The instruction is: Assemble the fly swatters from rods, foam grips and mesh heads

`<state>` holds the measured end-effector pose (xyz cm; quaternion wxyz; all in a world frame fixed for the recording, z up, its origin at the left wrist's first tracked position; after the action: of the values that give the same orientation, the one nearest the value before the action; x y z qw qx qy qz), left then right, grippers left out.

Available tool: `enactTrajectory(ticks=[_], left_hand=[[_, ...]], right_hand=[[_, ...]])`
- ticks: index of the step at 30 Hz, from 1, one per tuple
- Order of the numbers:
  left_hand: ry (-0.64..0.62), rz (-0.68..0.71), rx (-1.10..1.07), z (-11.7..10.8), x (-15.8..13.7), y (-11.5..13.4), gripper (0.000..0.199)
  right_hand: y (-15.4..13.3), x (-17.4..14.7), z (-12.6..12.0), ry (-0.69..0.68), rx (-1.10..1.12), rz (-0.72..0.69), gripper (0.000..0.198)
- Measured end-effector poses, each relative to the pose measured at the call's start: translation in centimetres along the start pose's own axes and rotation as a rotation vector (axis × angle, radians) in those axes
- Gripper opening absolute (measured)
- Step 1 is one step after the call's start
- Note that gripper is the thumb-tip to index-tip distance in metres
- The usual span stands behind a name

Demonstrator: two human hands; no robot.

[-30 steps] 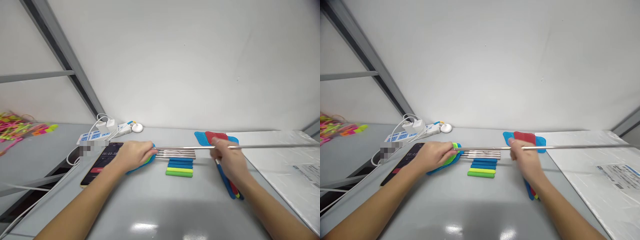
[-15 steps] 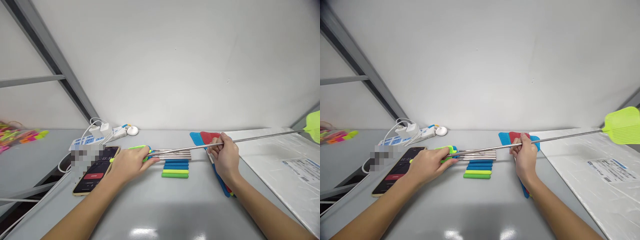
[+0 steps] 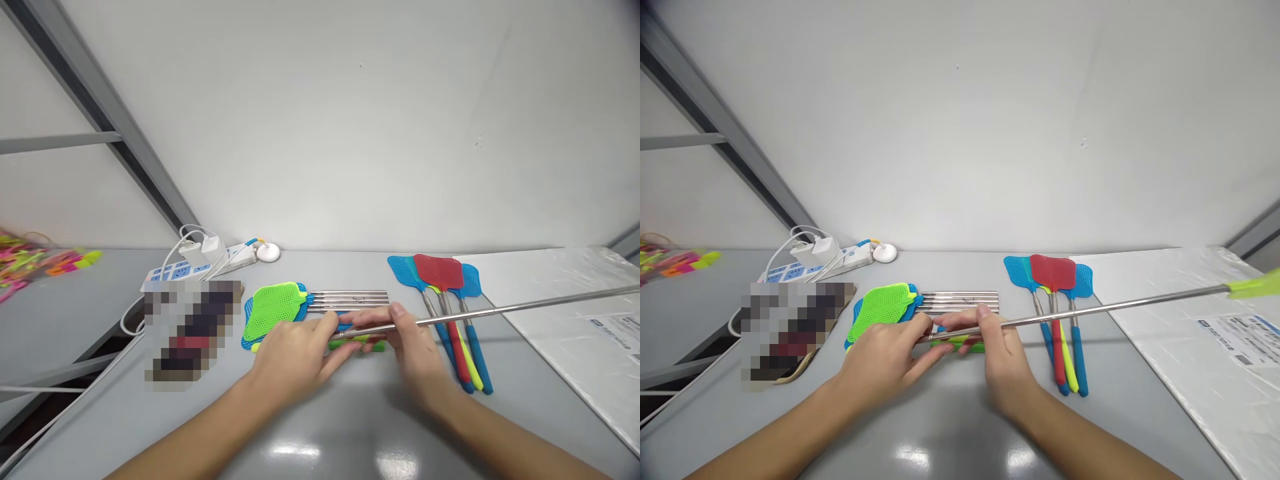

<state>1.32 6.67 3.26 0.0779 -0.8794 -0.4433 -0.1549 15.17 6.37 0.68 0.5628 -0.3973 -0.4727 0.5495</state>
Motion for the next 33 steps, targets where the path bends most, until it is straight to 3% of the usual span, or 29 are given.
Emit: enactTrajectory(ticks=[3, 6, 11, 15, 24, 29, 33], left_hand=[[-0.001, 0.001, -0.033, 0.0, 0.6, -0.5, 0.033], [0.021, 0.009, -0.023, -0.6, 1.2, -2.0, 0.036], [0.016, -0.079, 0.060, -1.8, 1.6, -5.9, 0.046], [0.052, -0.131, 0.049, -2.4, 1.5, -7.3, 0.045], [0.159, -0.252, 0.082, -3.8, 1.6, -9.1, 0.043], [0.122, -0.323, 0.100, -3.8, 1.5, -9.4, 0.045], [0.092, -0.237, 0.104, -2.6, 1.2, -6.7, 0.044]], right_hand=[[-0.2, 0.8, -1.0, -0.022, -0.092, 0.009, 0.050], [-1.2, 1.5, -2.8, 0.066, -0.135, 0.009, 0.044], [-4.2, 2.5, -6.7, 0.328, 0.178, -0.049, 0.040], [-5.6, 3.4, -10.2, 0.519, 0.385, -0.042, 0.047], [-7.0, 3.7, -15.5, 0.785, 0.484, -0.140, 0.060], [-7.1, 3.8, -15.4, 0.797, 0.311, -0.253, 0.048], [-5.3, 3.3, -11.3, 0.658, 0.227, -0.217, 0.042]])
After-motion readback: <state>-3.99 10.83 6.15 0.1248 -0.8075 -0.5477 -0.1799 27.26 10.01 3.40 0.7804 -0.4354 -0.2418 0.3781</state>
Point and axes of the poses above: each hand's wrist, its own x-axis towards the middle knuckle, its own z-axis out of the palm, y = z × x, the point moved 7 cm from there along x, towards the middle knuckle, and after that the axes turned 2 degrees about y, right-handed, at the moved point
